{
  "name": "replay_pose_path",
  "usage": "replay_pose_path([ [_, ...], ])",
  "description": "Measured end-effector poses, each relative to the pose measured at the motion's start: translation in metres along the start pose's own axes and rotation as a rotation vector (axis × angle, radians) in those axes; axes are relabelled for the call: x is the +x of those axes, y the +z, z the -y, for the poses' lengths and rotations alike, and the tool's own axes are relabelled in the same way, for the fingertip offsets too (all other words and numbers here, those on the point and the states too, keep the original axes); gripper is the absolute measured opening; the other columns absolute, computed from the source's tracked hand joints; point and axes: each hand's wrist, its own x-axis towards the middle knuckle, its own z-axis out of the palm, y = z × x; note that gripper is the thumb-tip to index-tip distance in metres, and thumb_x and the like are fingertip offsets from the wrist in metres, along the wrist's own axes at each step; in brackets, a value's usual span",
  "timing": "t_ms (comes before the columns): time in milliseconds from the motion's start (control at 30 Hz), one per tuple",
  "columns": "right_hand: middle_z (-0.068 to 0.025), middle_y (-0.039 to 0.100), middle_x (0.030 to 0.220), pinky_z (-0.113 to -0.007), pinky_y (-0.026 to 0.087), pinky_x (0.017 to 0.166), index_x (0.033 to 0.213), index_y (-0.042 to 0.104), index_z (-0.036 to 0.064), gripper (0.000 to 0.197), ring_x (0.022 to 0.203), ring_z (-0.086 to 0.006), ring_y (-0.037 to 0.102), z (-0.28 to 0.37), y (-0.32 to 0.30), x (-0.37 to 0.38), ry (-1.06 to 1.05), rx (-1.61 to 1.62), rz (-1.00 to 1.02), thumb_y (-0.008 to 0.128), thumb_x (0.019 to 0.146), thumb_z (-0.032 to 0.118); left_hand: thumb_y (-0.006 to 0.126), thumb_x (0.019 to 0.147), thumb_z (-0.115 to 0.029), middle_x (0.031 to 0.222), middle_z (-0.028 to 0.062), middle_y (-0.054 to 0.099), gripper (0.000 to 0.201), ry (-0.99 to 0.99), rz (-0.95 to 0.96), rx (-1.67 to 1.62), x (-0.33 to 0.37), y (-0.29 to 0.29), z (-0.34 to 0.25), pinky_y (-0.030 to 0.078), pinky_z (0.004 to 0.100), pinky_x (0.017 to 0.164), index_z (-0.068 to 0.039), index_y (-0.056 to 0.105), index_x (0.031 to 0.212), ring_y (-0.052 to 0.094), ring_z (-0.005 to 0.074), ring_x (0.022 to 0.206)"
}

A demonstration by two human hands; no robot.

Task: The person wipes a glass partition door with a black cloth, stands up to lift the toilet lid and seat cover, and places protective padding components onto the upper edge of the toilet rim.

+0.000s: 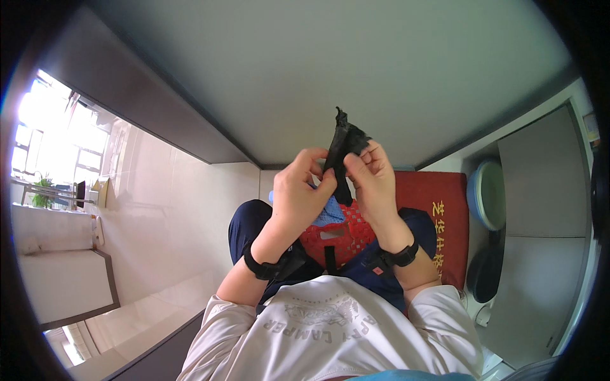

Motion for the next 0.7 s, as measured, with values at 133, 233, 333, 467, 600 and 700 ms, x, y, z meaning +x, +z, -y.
replay_pose_path([
  [133,-0.0038,0.056,0.102,-0.024,0.045,0.081,0.115,0.048,-0.0013,0.035,0.09,-0.0101,0.055,-0.005,-0.001,-0.008,-0.072,-0.112,0.124,0.063,0.083,0.0,0.065,0.073,-0.008,0.077,0.0059,0.066,0.033,0.194,0.119,0.034,-0.004,-0.007,0.001,0.044,0.0272,0.048,-0.006,0.059,0.105,0.049,0.0167,0.047],
  [233,-0.0036,0.056,0.101,-0.023,0.045,0.078,0.113,0.053,-0.0023,0.031,0.086,-0.0099,0.055,-0.016,-0.01,0.0,-0.06,-0.226,0.191,0.062,0.084,0.0,0.063,0.074,-0.007,0.08,0.0056,0.066,0.04,0.097,0.262,0.016,-0.006,-0.023,0.002,0.043,0.025,0.048,-0.007,0.056,0.113,0.048,0.0142,0.046],
  [333,-0.0064,0.057,0.096,-0.023,0.045,0.069,0.107,0.06,-0.0023,0.026,0.081,-0.0103,0.054,-0.016,-0.01,0.013,-0.195,-0.721,0.178,0.065,0.082,0.003,0.058,0.076,0.001,0.085,0.0034,0.067,0.044,-0.057,0.309,-0.076,-0.007,-0.047,0.013,0.042,0.0186,0.05,-0.005,0.054,0.12,0.049,0.0026,0.052],
  [467,-0.0087,0.057,0.086,-0.026,0.043,0.061,0.108,0.064,0.0022,0.03,0.071,-0.0152,0.052,0.017,0.032,0.064,-0.889,-1.069,0.202,0.068,0.079,0.007,0.054,0.085,0.001,0.085,0.0048,0.065,0.037,-0.174,0.145,-0.197,-0.017,-0.085,0.049,0.042,0.0163,0.055,-0.002,0.052,0.121,0.053,0.0016,0.065],
  [600,-0.0031,0.05,0.078,-0.026,0.041,0.053,0.111,0.064,0.0113,0.037,0.067,-0.0166,0.049,0.04,0.119,0.12,-1.476,-1.096,0.313,0.068,0.074,0.007,0.053,0.082,0.003,0.08,0.0039,0.064,0.033,-0.208,-0.088,-0.175,-0.036,-0.117,0.079,0.043,0.0149,0.055,-0.001,0.057,0.115,0.059,0.0033,0.07],
  [700,-0.008,0.053,0.083,-0.033,0.042,0.062,0.12,0.054,0.0045,0.038,0.072,-0.0249,0.052,0.04,0.164,0.144,-1.589,-1.303,0.419,0.054,0.082,0.006,0.053,0.083,0.003,0.08,0.0033,0.064,0.032,-0.292,-0.127,-0.19,-0.045,-0.134,0.089,0.042,0.0145,0.055,-0.001,0.057,0.114,0.058,0.0031,0.07],
])
